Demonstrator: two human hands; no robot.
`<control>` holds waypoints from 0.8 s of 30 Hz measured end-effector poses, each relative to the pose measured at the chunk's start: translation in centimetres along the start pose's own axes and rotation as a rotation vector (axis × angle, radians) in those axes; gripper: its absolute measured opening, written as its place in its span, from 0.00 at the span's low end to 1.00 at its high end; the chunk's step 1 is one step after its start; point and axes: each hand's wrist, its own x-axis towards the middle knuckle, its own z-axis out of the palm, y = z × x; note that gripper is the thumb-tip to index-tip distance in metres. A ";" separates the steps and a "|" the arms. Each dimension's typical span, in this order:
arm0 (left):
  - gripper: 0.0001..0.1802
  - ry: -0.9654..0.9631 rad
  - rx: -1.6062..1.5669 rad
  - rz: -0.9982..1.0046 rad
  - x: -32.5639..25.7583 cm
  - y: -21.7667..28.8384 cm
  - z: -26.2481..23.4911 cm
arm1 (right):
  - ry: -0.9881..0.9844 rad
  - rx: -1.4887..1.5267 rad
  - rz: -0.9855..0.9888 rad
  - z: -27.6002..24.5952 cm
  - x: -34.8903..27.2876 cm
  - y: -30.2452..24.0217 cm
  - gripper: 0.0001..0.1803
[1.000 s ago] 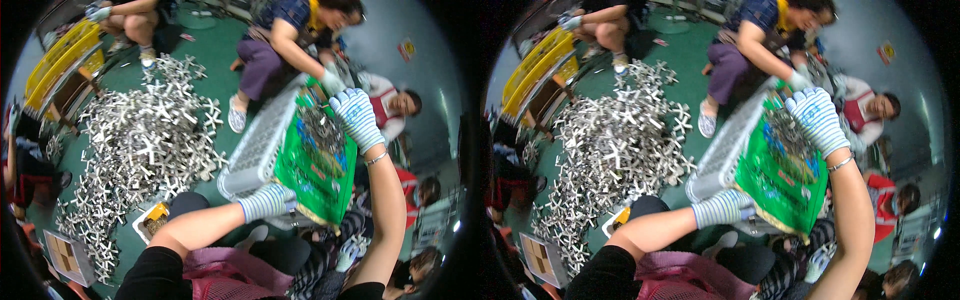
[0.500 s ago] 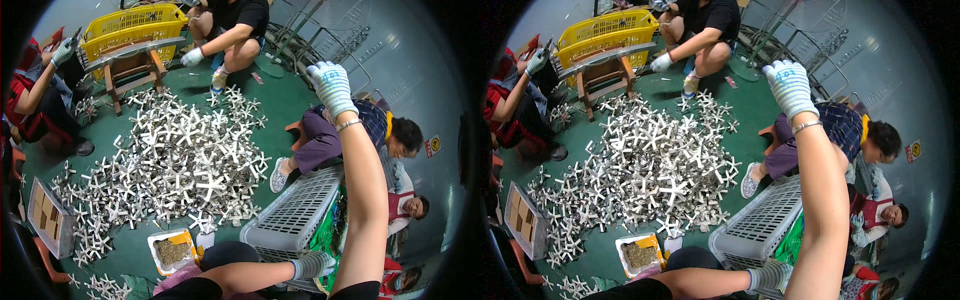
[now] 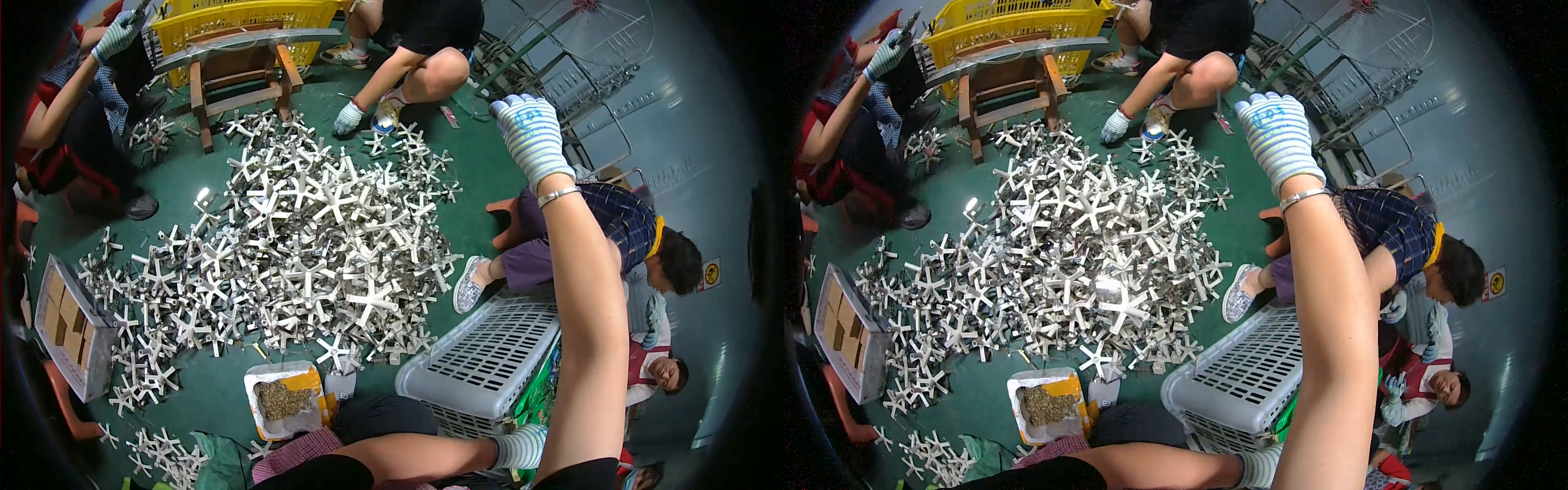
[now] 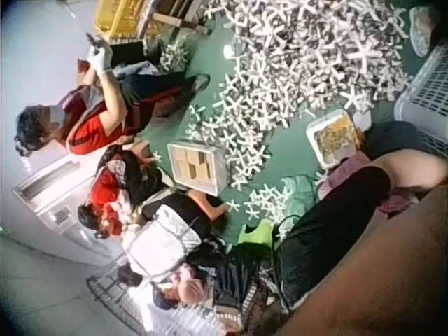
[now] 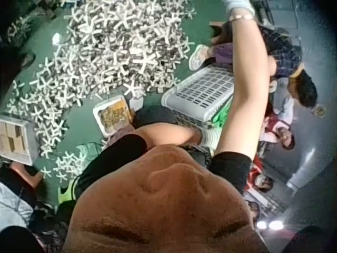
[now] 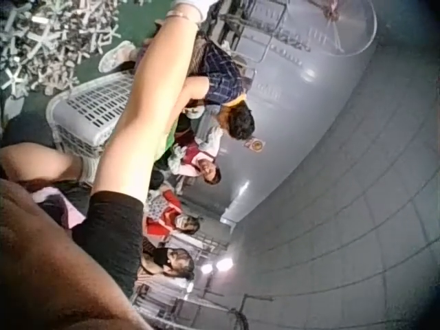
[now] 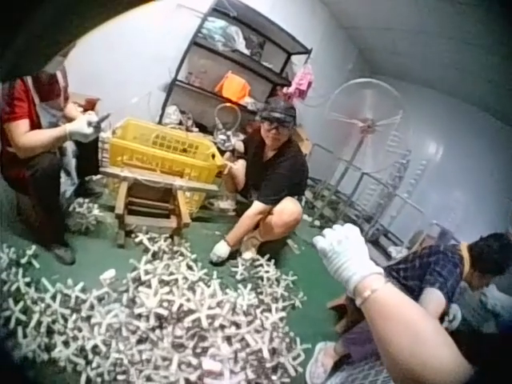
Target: Inserting small metal pins into white plastic cross-shaped components for assembly.
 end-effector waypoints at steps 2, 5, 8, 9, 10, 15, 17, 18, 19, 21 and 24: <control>0.23 -0.069 0.117 -0.061 0.1 -0.1 -0.2 | -0.023 -0.010 0.006 -0.1 0.1 -0.5 0.10; 0.23 -0.058 -0.318 -0.058 0.2 -1.0 0.2 | -0.039 0.017 -0.017 -0.6 0.7 -1.4 0.10; 0.23 -0.062 -0.164 -0.024 0.3 -0.4 -0.2 | -0.058 0.007 -0.027 -0.8 1.0 -1.7 0.09; 0.22 -0.061 -0.112 -0.011 0.3 -0.1 -0.4 | -0.064 0.008 -0.033 -0.9 1.1 -1.8 0.09; 0.22 -0.060 -0.059 0.000 0.3 0.2 -0.7 | -0.064 0.004 -0.038 -1.2 1.2 -1.9 0.09; 0.23 -0.158 0.163 -0.093 -0.1 1.8 -2.9 | -0.097 -0.054 -0.038 0.0 1.1 -2.0 0.08; 0.23 -0.200 0.367 -0.153 -0.2 1.7 -3.0 | -0.116 -0.083 -0.040 0.6 1.2 -2.1 0.08; 0.23 -0.173 0.138 -0.129 -0.2 1.3 -3.0 | -0.094 -0.060 -0.043 0.8 1.3 -2.1 0.08; 0.24 -0.146 -0.091 -0.102 -0.3 1.0 -3.0 | -0.072 -0.036 -0.044 1.0 1.3 -2.2 0.09; 0.24 -0.121 -0.160 -0.078 0.2 0.0 -1.5 | -0.092 -0.046 -0.040 0.9 1.5 -2.1 0.09; 0.24 -0.041 -0.360 -0.024 1.4 -1.8 2.1 | -0.127 -0.041 -0.040 0.2 2.2 -2.6 0.10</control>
